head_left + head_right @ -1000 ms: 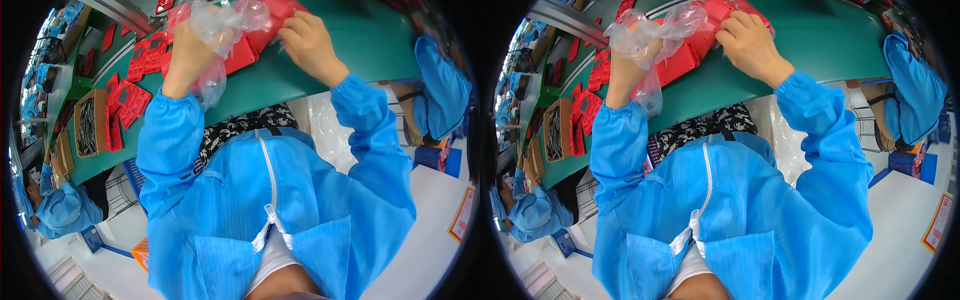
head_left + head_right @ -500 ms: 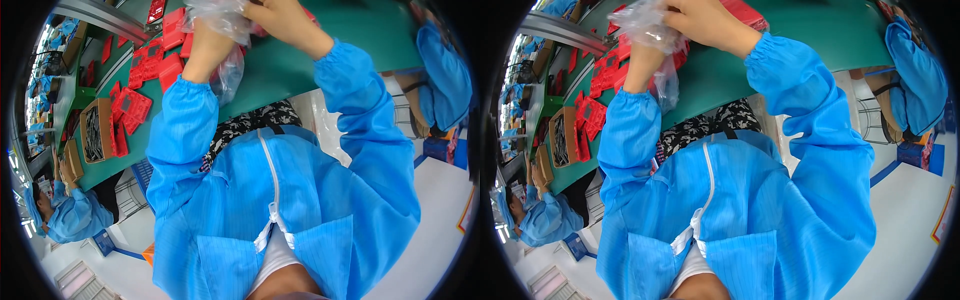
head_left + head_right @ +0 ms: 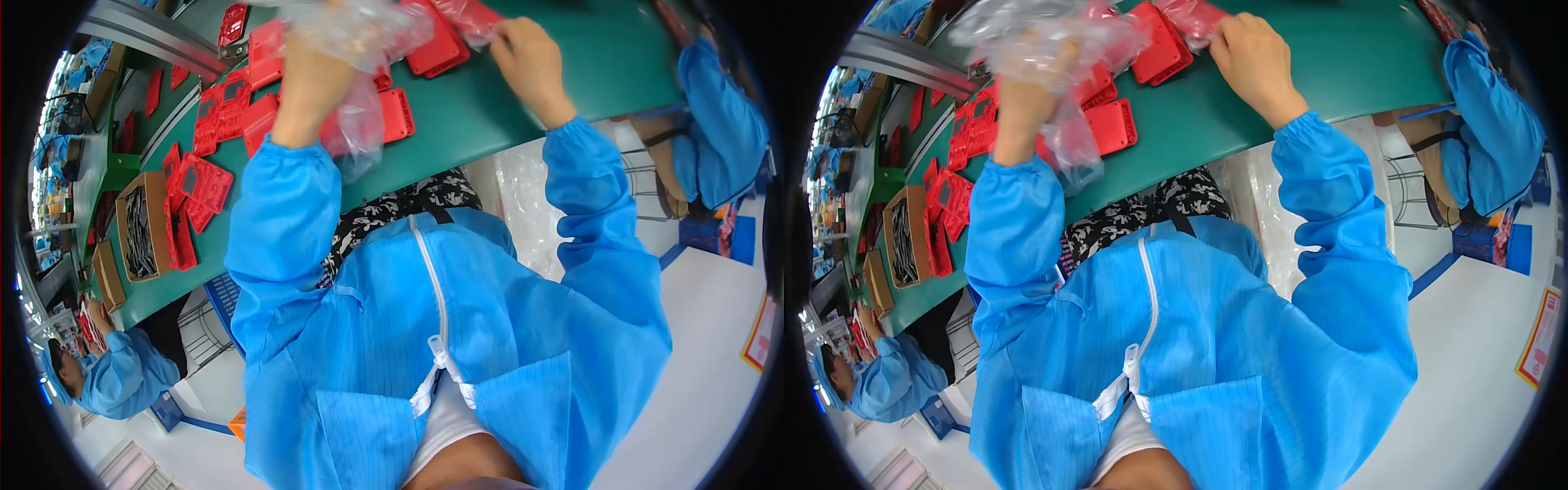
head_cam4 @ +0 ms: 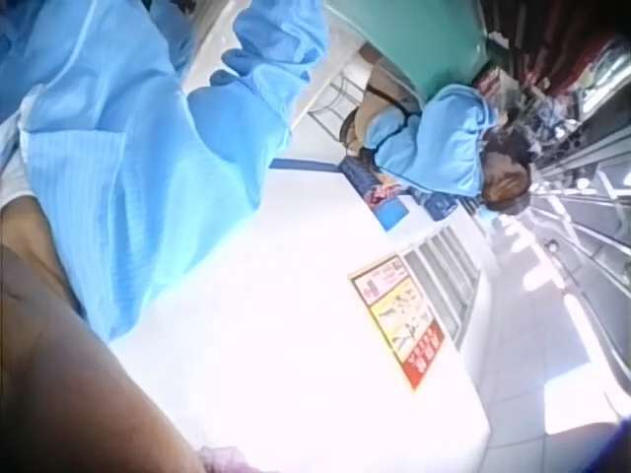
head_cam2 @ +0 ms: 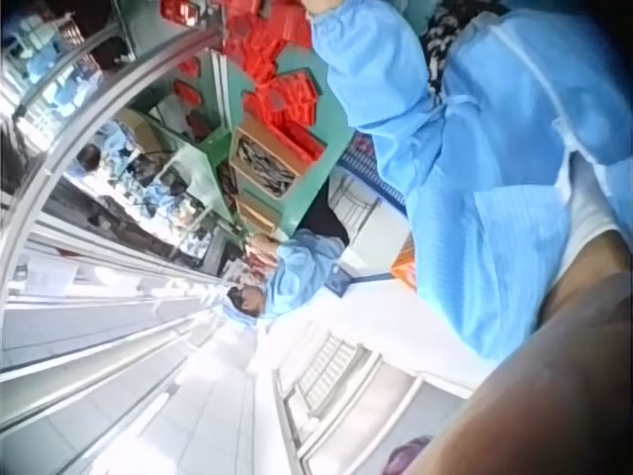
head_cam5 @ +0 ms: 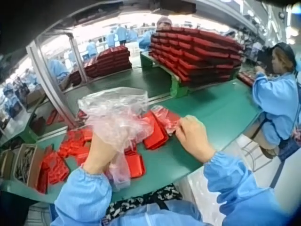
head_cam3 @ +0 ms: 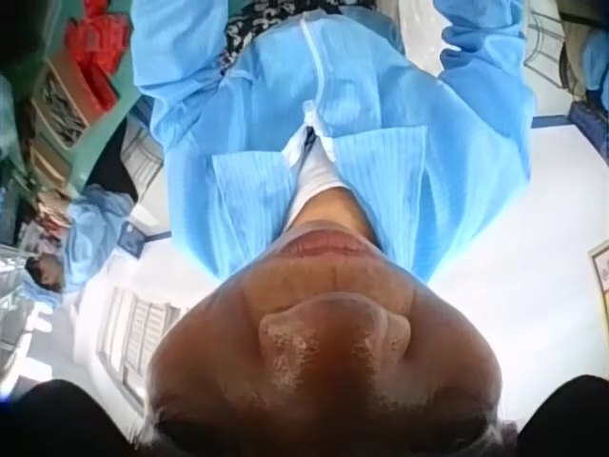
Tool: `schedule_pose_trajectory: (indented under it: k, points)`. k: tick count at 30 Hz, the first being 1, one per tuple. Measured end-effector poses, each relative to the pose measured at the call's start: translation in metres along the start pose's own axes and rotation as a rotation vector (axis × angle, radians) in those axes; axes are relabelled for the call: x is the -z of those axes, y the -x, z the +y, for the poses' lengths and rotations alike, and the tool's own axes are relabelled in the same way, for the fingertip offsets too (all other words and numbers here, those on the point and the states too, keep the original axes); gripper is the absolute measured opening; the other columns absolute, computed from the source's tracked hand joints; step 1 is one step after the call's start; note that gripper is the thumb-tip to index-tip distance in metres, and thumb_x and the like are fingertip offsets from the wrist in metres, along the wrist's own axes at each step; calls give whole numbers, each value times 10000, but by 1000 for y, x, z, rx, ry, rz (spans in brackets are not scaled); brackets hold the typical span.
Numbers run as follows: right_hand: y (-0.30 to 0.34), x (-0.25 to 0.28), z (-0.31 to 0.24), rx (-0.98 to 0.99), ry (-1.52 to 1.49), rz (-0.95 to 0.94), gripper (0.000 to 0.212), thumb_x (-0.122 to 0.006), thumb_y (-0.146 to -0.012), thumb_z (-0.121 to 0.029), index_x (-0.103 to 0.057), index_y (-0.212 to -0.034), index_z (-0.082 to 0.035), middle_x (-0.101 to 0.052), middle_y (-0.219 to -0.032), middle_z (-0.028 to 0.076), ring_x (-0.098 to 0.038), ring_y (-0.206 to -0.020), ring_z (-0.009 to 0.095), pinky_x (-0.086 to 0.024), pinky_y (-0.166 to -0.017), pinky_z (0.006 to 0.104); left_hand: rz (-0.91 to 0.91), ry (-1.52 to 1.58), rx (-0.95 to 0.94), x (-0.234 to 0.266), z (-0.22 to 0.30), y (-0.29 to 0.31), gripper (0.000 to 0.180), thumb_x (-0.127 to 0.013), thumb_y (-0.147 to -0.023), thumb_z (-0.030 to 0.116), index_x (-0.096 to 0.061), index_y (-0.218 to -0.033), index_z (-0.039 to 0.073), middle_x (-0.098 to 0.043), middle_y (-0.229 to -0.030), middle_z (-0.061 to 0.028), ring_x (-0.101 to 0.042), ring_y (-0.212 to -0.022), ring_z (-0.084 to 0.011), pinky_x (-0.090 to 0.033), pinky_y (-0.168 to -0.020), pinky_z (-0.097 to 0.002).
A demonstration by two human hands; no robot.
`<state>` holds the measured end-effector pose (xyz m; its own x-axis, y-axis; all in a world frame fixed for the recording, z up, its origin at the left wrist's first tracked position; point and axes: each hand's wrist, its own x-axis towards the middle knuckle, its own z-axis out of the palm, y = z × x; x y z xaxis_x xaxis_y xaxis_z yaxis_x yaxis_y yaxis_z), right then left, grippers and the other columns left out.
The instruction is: The person assembles small electronic devices by hand, placing black components from plastic packaging into red plastic housings on a production line.
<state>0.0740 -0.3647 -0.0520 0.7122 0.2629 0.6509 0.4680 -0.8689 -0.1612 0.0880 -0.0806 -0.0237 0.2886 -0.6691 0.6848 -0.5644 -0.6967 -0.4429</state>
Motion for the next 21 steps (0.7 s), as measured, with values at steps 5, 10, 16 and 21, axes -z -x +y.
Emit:
schedule_pose_trajectory:
  k: [5, 10, 16, 21]
  points:
    - [-54, 45, -71, 36, -769, -157, 107, -557, -830, -74, -592, -879, 15, -576, -667, 12, -514, -567, 93, -425, -521, 236, -4, 781, 446, 1, 49, -40, 328, -611, -771, 130, -564, -1089, 66, -610, -937, -132, -582, -852, -285, -467, -707, -359]
    - [-57, 21, -69, -236, -1218, -26, 146, -603, -789, -119, -608, -846, 16, -600, -694, 67, -525, -587, 107, -434, -541, 251, 93, 487, 328, 26, -1, -39, 143, -513, -786, 116, -612, -861, 45, -600, -859, -136, -577, -824, -306, -461, -714, -372]
    - [-35, -20, -65, 90, 87, -77, 168, -597, -770, -230, -609, -775, -62, -601, -886, 115, -542, -870, 295, -444, -671, 353, 394, 1099, 1392, 65, -32, -2, 227, -593, -793, 91, -640, -1015, 96, -627, -982, -114, -586, -888, -268, -451, -775, -328]
    - [-67, -38, -50, 241, -295, 105, 236, -590, -785, -227, -594, -719, -1, -581, -686, 136, -564, -750, 295, -445, -701, 384, 108, 488, 494, 45, -33, 6, 160, -577, -806, 100, -640, -948, 61, -629, -947, -118, -588, -904, -291, -453, -804, -345]
